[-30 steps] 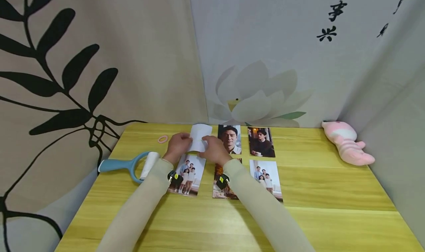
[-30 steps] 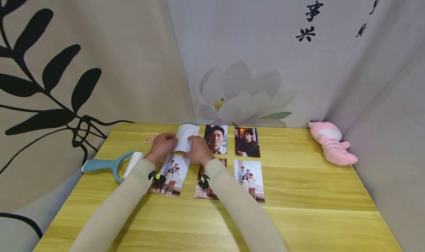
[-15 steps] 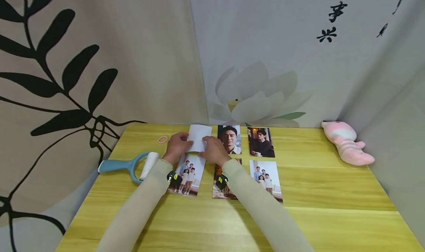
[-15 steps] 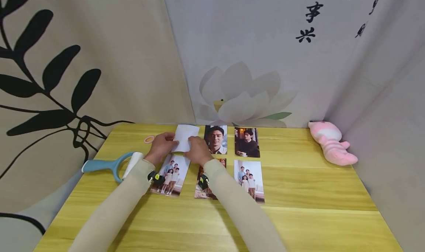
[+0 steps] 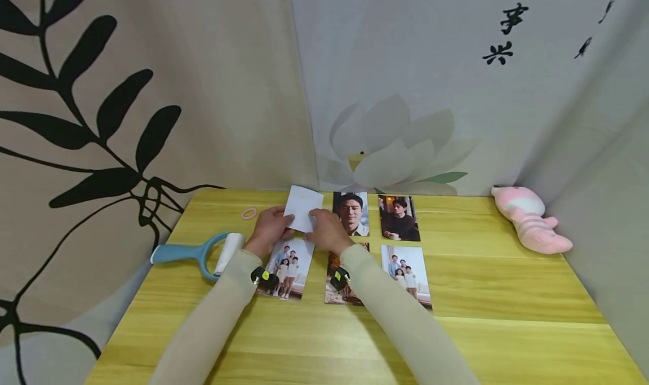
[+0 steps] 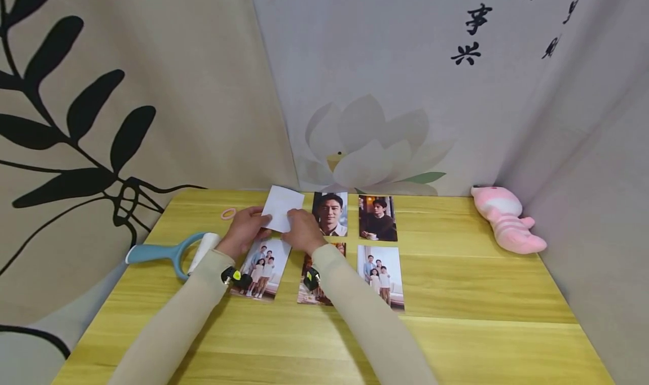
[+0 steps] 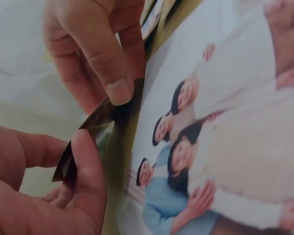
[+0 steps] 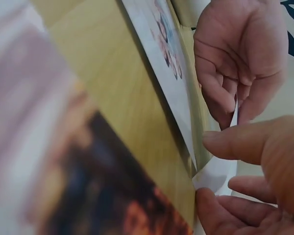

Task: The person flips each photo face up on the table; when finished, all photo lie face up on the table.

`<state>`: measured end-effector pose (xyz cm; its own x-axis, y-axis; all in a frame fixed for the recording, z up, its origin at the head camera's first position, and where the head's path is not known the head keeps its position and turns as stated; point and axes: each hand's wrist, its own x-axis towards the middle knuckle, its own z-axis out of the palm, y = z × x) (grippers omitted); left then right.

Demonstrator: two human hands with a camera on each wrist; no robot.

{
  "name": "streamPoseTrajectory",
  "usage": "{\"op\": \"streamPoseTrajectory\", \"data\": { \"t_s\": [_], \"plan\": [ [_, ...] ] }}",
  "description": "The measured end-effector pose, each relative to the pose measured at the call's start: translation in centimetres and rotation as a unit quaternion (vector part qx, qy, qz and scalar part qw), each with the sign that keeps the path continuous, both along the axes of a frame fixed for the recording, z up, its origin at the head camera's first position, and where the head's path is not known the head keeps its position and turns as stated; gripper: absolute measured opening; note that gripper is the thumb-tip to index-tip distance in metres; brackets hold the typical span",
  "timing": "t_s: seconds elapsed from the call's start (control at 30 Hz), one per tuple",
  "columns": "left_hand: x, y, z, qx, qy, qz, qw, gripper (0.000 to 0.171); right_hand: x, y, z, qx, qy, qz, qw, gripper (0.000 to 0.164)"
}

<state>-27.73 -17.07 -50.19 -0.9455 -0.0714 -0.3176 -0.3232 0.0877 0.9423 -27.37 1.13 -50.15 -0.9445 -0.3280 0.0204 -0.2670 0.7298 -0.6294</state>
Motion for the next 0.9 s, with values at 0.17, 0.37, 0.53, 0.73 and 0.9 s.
{"op": "streamPoseTrajectory", "data": {
  "t_s": [0.17, 0.37, 0.53, 0.73, 0.9],
  "plan": [
    [0.0, 0.2, -0.1, 0.049, 0.001, -0.013, 0.9987, 0.051, 0.0, 0.3, 0.2, -0.002, 0.001, 0.009, 1.0, 0.055],
    [0.4, 0.8, 0.5, 0.063, 0.026, -0.022, 0.9974, 0.047, 0.3, 1.0, 0.8, -0.038, 0.0, 0.006, 0.999, 0.054],
    [0.8, 1.6, 1.5, 0.068, 0.054, -0.039, 0.9955, 0.049, 0.8, 1.9, 1.5, -0.099, -0.028, 0.0, 0.995, 0.052],
    [1.7, 3.0, 2.7, 0.036, 0.091, -0.076, 0.9923, 0.049, 1.3, 3.1, 2.2, -0.201, -0.068, -0.004, 0.977, 0.048],
    [2.3, 4.1, 3.0, 0.03, 0.121, -0.115, 0.9856, 0.047, 1.6, 3.9, 2.7, -0.311, -0.124, -0.008, 0.942, 0.043]
  ]
}}
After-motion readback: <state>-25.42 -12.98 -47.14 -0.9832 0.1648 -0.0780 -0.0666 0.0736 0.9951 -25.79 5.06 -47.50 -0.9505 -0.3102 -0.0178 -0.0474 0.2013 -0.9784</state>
